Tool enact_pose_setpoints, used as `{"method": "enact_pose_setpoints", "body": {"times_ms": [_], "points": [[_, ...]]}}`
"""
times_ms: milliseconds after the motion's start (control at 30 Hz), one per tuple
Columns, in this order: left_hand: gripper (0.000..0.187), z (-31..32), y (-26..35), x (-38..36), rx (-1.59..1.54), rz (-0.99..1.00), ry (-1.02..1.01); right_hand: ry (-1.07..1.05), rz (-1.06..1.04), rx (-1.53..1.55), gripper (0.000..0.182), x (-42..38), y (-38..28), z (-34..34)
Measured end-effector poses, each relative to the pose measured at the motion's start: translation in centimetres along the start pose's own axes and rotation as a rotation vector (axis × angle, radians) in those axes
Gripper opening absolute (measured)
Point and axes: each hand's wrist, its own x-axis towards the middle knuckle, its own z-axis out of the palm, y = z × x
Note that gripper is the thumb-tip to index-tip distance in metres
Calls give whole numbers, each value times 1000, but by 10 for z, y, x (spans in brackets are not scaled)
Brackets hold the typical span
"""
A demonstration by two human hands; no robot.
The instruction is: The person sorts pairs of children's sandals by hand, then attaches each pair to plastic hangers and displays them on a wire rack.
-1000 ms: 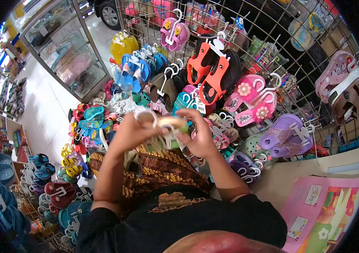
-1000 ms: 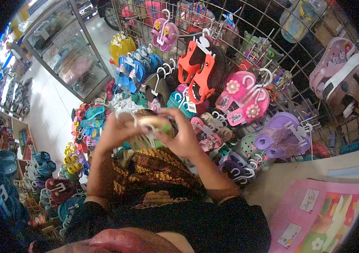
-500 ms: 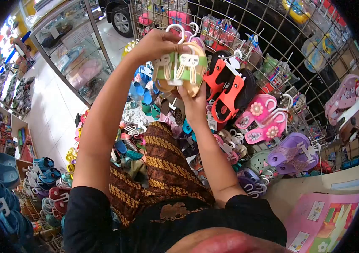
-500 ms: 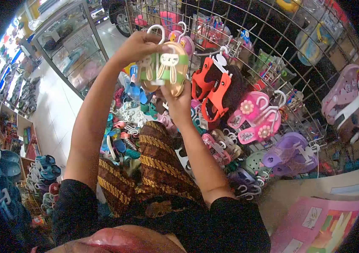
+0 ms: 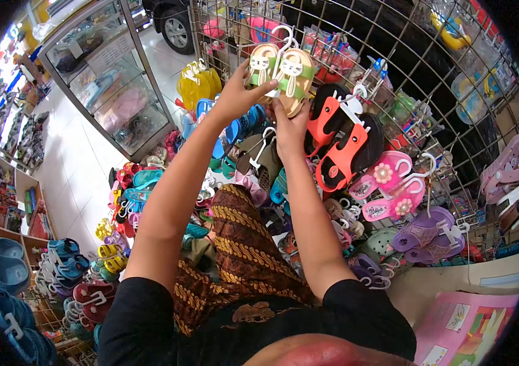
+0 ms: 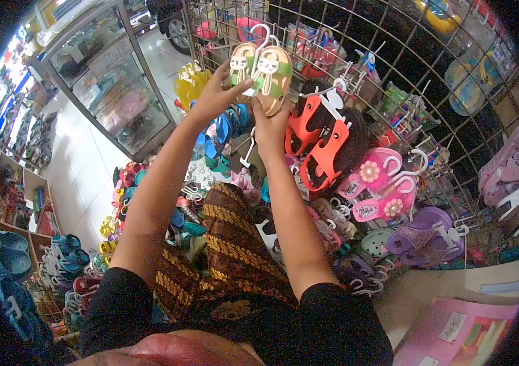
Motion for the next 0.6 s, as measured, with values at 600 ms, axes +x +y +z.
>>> {"method": "enact_pose_setpoints", "body": {"times_ms": [600], "points": [[49, -105, -158, -168, -21, -204, 522, -967, 43, -1314, 52, -204, 46, -9]]}}
